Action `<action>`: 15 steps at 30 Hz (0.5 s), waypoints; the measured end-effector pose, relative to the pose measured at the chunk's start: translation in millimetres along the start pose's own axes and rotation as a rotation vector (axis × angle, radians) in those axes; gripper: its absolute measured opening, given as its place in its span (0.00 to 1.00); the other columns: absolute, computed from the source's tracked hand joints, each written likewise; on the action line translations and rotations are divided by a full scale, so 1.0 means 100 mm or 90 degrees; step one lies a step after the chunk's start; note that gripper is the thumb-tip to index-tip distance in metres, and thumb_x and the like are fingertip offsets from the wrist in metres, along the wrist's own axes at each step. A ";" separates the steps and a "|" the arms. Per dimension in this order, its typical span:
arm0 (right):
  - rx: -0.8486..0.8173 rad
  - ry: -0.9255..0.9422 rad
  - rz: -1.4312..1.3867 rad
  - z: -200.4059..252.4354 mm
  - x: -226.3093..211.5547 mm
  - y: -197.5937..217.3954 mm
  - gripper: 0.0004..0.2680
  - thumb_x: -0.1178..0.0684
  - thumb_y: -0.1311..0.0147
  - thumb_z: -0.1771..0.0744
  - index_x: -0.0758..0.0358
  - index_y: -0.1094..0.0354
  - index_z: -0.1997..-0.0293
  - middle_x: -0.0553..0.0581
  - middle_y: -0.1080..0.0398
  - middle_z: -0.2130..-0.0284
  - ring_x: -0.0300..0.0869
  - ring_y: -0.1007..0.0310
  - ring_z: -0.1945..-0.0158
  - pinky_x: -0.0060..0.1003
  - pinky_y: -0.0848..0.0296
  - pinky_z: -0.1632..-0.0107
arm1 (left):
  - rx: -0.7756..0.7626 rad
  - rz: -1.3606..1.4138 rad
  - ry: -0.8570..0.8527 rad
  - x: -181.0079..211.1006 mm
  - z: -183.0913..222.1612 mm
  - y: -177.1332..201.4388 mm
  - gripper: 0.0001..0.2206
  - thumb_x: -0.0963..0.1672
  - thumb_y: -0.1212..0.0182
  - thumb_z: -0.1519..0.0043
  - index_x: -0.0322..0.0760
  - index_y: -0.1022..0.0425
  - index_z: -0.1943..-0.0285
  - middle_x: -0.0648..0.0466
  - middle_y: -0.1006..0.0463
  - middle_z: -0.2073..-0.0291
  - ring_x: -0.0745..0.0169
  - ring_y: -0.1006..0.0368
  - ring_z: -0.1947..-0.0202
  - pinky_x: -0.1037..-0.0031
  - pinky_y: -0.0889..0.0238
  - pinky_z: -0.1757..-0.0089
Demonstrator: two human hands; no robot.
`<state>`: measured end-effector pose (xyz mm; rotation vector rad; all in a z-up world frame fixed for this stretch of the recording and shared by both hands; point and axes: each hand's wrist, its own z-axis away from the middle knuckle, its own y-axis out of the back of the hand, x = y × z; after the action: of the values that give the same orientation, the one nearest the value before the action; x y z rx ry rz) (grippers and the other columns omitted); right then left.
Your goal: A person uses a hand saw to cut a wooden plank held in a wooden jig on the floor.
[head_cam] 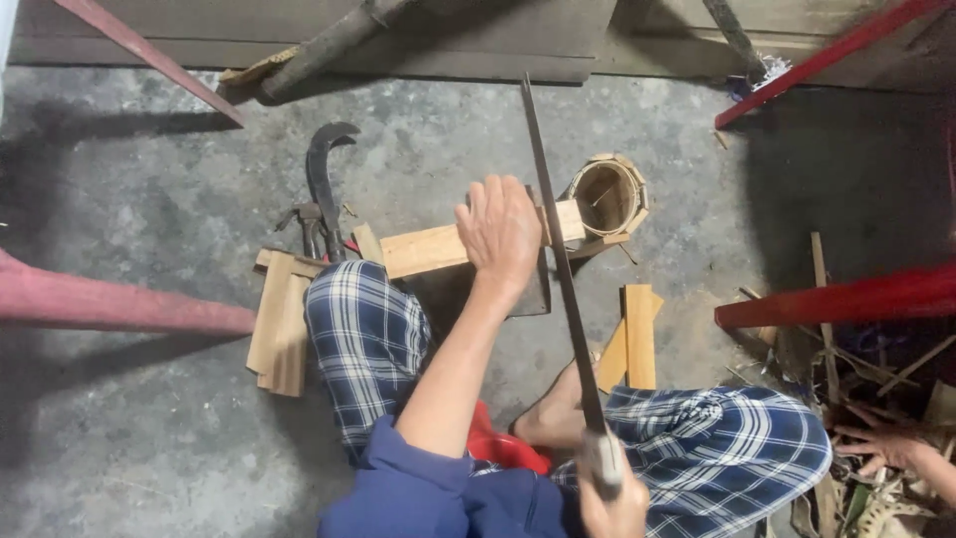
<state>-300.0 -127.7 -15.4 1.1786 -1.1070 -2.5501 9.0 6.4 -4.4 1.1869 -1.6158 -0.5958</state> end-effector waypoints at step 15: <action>0.026 0.062 0.127 -0.08 0.52 -0.08 0.23 0.44 0.38 0.40 0.39 0.30 0.37 0.64 0.22 0.74 0.60 0.21 0.65 0.42 0.25 0.54 | 0.047 -0.007 -0.013 0.03 0.00 -0.05 0.10 0.36 0.51 0.42 0.42 0.37 0.76 0.53 0.36 0.78 0.53 0.42 0.72 0.63 0.54 0.68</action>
<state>-328.8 -146.7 -55.9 1.1259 -1.1940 -2.3079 11.4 2.4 -7.1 1.2477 -1.6620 -0.5615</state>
